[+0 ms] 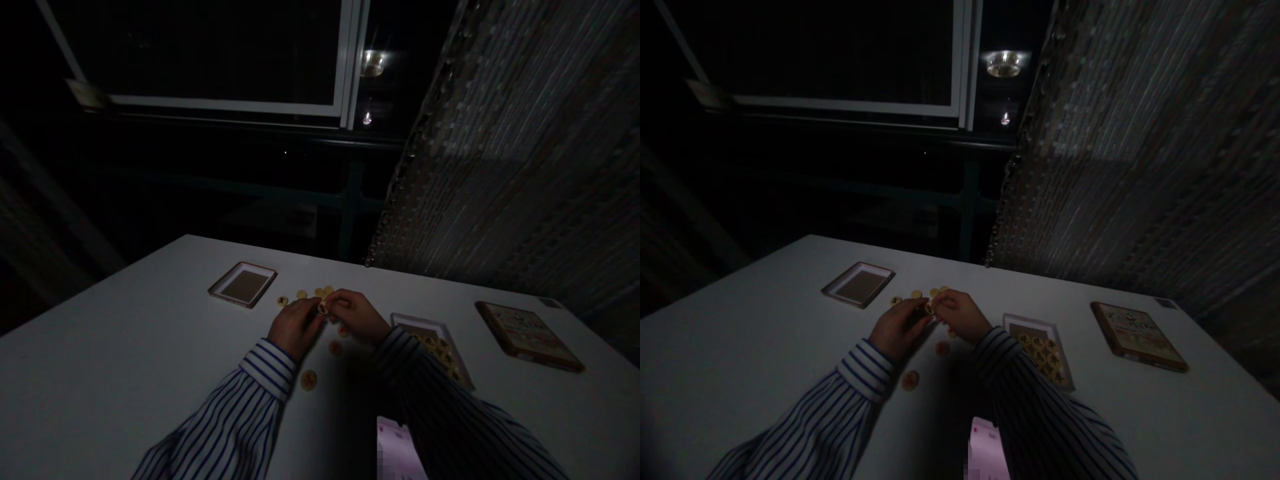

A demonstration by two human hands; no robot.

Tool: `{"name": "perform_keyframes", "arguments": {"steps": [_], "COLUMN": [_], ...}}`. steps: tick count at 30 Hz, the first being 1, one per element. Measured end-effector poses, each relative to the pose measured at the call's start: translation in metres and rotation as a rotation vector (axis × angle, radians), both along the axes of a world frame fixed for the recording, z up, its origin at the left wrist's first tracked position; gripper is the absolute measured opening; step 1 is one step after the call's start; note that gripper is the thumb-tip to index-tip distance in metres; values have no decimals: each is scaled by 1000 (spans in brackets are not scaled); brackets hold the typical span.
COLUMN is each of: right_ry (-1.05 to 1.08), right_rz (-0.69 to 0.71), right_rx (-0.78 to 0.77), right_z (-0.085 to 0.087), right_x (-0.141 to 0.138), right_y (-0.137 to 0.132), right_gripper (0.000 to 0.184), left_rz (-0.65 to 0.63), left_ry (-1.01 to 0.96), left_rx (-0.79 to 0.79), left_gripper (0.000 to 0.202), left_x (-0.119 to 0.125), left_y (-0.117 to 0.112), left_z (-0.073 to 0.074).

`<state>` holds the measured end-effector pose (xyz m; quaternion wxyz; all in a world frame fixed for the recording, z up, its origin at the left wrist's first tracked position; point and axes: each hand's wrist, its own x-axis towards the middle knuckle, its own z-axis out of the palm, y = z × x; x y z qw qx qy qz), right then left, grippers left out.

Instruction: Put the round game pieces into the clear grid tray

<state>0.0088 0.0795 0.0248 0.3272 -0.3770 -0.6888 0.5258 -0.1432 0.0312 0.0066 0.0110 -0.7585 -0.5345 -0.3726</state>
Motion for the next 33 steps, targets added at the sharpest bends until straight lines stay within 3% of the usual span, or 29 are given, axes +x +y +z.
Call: {"name": "perform_keyframes", "arguments": {"steps": [10, 17, 24, 30, 33], "right_ry": [-67, -63, -22, 29, 37], "right_rz": [-28, -58, -79, -124, -128], "right_rx": [14, 0, 70, 97, 113], "right_z": [2, 3, -1, 3, 5], "right_x": [0, 0, 0, 1, 1], "right_y": [-1, -2, 1, 1, 0], "right_gripper": [22, 22, 16, 15, 16], "left_rz": [-23, 4, -73, -154, -150], "left_ry": [-94, -489, -906, -1063, -1047], "left_rx": [-19, -266, -460, -499, -499], "left_gripper": [24, 30, 33, 37, 42], "left_x": [3, 6, 8, 5, 4], "left_y": [-1, -4, -4, -2, -2], "left_z": [4, 10, 18, 12, 12]}}
